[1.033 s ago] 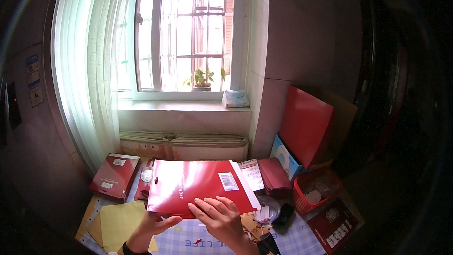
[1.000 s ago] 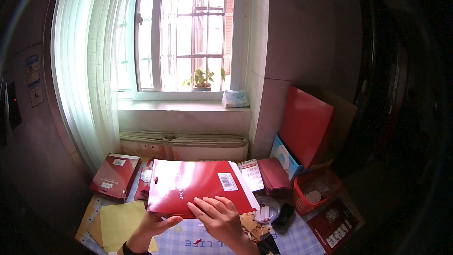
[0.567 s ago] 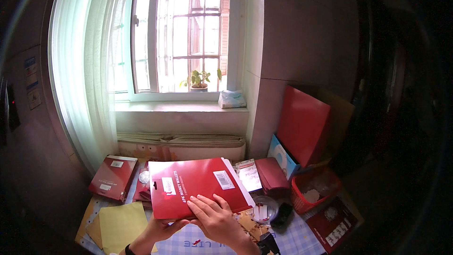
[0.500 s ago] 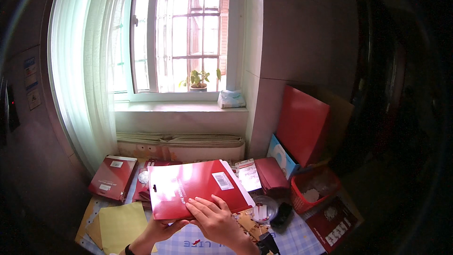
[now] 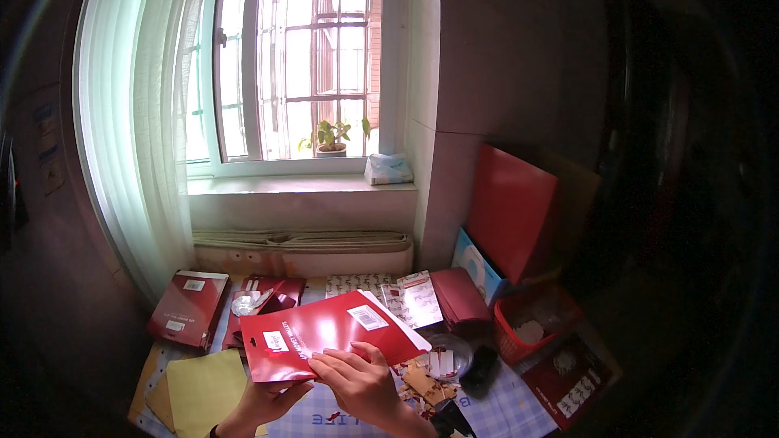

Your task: The recorder folds and assembles a red cardboard wallet box and prepares a yellow envelope.

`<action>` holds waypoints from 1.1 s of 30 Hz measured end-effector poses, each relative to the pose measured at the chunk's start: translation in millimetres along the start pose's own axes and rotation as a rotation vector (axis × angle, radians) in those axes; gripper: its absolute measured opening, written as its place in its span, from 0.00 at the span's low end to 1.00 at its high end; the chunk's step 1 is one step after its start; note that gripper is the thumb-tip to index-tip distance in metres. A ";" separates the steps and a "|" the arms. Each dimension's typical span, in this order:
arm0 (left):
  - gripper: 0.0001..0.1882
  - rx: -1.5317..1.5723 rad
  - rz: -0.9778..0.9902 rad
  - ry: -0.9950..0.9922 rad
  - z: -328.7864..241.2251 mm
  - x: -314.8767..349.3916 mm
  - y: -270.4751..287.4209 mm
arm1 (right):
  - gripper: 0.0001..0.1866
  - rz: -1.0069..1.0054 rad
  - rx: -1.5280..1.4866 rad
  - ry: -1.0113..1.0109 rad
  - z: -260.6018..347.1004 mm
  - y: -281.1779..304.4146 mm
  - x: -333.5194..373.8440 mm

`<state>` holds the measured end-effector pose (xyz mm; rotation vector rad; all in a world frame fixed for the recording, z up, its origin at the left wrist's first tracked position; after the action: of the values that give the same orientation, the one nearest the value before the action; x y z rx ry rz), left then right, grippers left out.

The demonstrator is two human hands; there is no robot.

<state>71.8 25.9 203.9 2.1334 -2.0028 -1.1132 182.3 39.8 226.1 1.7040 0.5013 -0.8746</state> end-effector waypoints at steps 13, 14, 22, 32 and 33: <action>0.22 -0.585 -0.449 -0.124 -48.5 30.4 54.3 | 0.11 -0.081 0.103 -0.071 -10.5 9.3 0.5; 0.22 -0.587 -0.450 -0.124 -56.0 26.6 50.8 | 0.10 -0.057 0.105 -0.048 -6.1 3.2 -2.1; 0.12 -0.726 -0.301 -0.260 -58.6 8.7 17.7 | 0.12 -0.036 0.038 -0.004 3.7 -11.2 3.4; 0.09 -0.748 -0.341 -0.261 -35.9 12.8 35.7 | 0.13 0.079 -0.105 -0.018 -13.0 -7.6 9.8; 0.08 -0.751 -0.311 -0.253 -35.1 10.6 34.8 | 0.13 0.082 -0.108 -0.017 -12.2 -8.2 9.5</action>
<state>58.1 -5.4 241.1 1.9612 -1.0254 -1.8723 186.2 52.9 215.2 1.6062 0.4563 -0.7890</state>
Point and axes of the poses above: each hand's wrist, its own x-axis away from the middle knuckle, its own y-axis out of the back of the hand, z = x × y, the point moved 9 cm from there along -x, towards the middle knuckle, and after that the axes turned 15 degrees about y, right-handed, at the moved point
